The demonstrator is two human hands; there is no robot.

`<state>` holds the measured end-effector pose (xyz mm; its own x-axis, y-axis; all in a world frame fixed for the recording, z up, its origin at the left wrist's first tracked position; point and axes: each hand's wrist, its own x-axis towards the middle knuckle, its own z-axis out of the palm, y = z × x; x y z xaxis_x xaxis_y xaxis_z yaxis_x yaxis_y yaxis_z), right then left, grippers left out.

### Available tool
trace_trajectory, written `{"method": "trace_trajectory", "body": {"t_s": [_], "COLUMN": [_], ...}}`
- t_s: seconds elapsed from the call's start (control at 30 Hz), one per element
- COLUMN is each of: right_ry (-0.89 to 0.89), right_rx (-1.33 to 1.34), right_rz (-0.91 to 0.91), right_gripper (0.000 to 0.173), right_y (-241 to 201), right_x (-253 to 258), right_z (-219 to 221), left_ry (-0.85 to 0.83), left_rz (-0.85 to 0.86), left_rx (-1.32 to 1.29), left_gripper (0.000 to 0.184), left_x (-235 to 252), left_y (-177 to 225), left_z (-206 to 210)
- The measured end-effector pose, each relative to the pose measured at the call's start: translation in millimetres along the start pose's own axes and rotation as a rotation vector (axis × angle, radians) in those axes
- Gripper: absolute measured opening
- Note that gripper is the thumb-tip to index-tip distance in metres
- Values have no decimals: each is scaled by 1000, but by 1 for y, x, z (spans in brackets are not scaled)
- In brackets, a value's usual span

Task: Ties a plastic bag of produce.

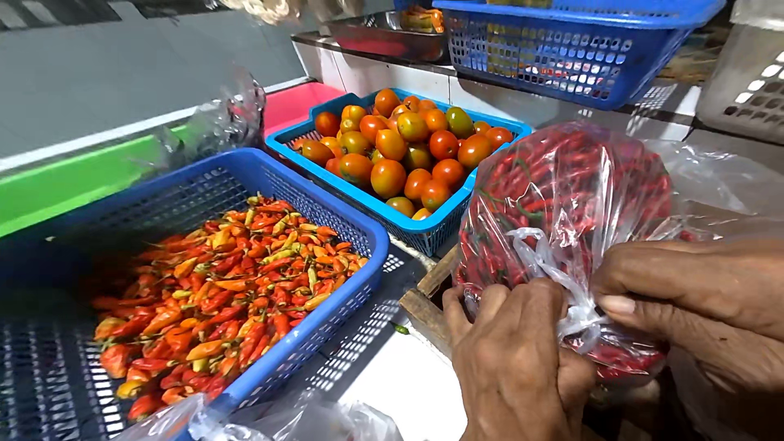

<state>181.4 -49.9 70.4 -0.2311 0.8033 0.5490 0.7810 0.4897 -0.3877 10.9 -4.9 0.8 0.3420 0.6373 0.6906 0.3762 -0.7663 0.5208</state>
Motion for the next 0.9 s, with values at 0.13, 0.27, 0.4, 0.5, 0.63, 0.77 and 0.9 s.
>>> {"method": "trace_trajectory", "body": {"t_s": [0.13,0.27,0.4,0.5,0.63,0.77,0.9], "right_ry": [70,-17,-292,-323,-285,-166,-143], "right_rx": [367,296,-38,-135,-242,-296,-192], "right_rz": [265,178,226,110,-32,-157,-110], "right_gripper": [26,20,13,16,12,21,22], "right_y": [8,11,-12,-9,-6,-2,0], "right_x": [6,11,20,17,10,5,5], "right_z": [-15,-17,-31,-29,-21,-9,-10], "left_ry": [5,-6,-20,-17,-15,-48,-30], "left_rz": [-22,-33,-56,-65,-71,-74,-49], "left_rx": [-28,-107,-119,-120,-126,-129,-191], "left_gripper": [19,31,34,36,32,35,47], "left_x": [-1,-1,-1,-1,-1,-1,1], "left_y": [-2,-6,-6,-6,-5,-4,-6], "left_z": [0,0,-1,-2,-2,-3,-3]}}
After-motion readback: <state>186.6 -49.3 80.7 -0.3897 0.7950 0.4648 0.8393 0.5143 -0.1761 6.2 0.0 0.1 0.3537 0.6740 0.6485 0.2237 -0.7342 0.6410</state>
